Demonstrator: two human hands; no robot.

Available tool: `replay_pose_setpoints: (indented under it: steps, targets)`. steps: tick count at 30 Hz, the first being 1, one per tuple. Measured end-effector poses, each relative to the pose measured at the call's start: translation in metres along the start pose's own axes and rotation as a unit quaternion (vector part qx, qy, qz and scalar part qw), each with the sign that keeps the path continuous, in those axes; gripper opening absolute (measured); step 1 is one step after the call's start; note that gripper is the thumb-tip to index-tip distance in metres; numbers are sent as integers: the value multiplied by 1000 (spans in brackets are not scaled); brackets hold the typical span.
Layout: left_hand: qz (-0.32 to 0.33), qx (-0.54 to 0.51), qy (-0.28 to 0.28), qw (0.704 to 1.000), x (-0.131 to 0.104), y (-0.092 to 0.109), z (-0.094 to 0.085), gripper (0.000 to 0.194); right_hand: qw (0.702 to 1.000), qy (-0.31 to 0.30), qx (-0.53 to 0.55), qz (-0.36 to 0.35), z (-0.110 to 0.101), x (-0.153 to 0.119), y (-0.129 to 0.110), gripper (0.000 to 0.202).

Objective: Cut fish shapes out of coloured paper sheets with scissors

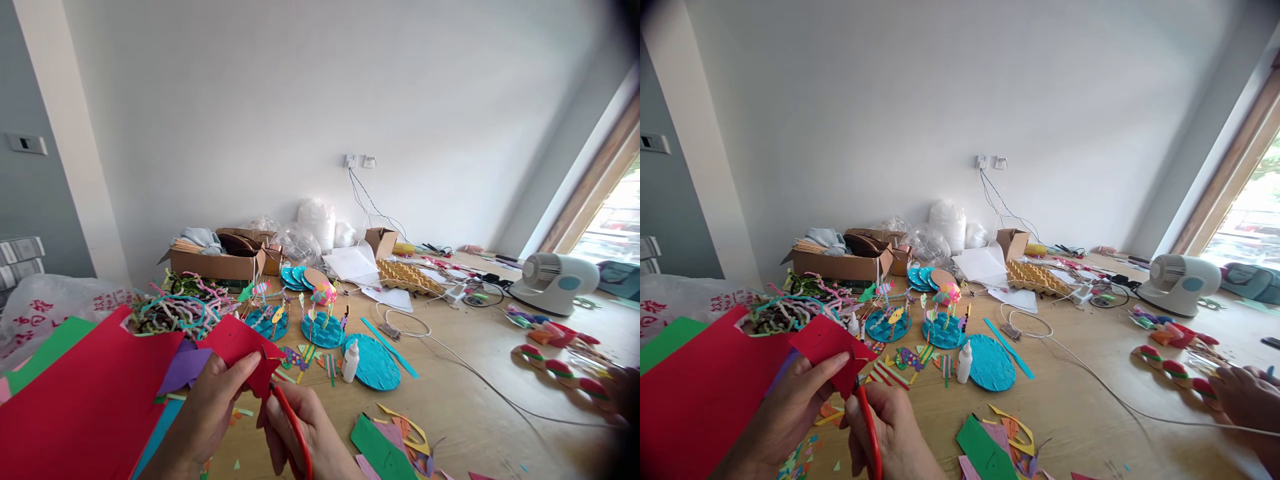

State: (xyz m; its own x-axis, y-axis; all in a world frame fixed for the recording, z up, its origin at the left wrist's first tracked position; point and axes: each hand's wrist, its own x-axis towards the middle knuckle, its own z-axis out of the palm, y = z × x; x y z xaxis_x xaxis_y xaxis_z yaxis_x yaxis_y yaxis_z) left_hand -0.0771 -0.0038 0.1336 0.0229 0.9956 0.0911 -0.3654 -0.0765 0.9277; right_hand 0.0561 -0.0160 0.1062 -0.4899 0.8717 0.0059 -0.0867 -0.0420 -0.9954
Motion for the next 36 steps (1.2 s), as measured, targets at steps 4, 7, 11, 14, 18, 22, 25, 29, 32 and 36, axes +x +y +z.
replay_pose_setpoints:
  steps: [4, 7, 11, 14, 18, 22, 25, 29, 32, 36]
  targets:
    - [7, 12, -3, 1000, 0, -1, -1, 23, 1000, 15, 8, 12, 0, 0, 2, 64]
    - [3, 20, -16, 1000, 0, -1, -1, 24, 1000, 16, 7, 13, 0, 1, 6, 64]
    - [1, 14, -16, 1000, 2, 0, -1, 22, 1000, 12, -4, 9, 0, 2, 7, 64]
    - [-2, 11, -14, 1000, 2, 1, 0, 22, 1000, 9, -5, 12, 0, 3, 5, 65]
    - [0, 15, -11, 1000, 2, 0, -2, 22, 1000, 12, -6, 11, 0, 3, 5, 65]
    - [7, 9, 2, 1000, 3, -4, -6, 22, 1000, 8, -7, 7, 0, 4, 7, 65]
    - [2, 5, -2, 1000, 4, -5, -7, 24, 1000, 4, -14, 7, -2, 4, 9, 65]
    - [2, 17, 8, 1000, 3, -5, -6, 26, 1000, -1, -30, -10, -4, 3, 9, 62]
    - [9, 34, 30, 999, 3, -6, -7, 24, 999, 2, -25, -22, -5, 3, 10, 62]
    - [-6, 21, 23, 999, 4, -7, -7, 26, 999, 2, -18, -27, -4, 4, 10, 62]
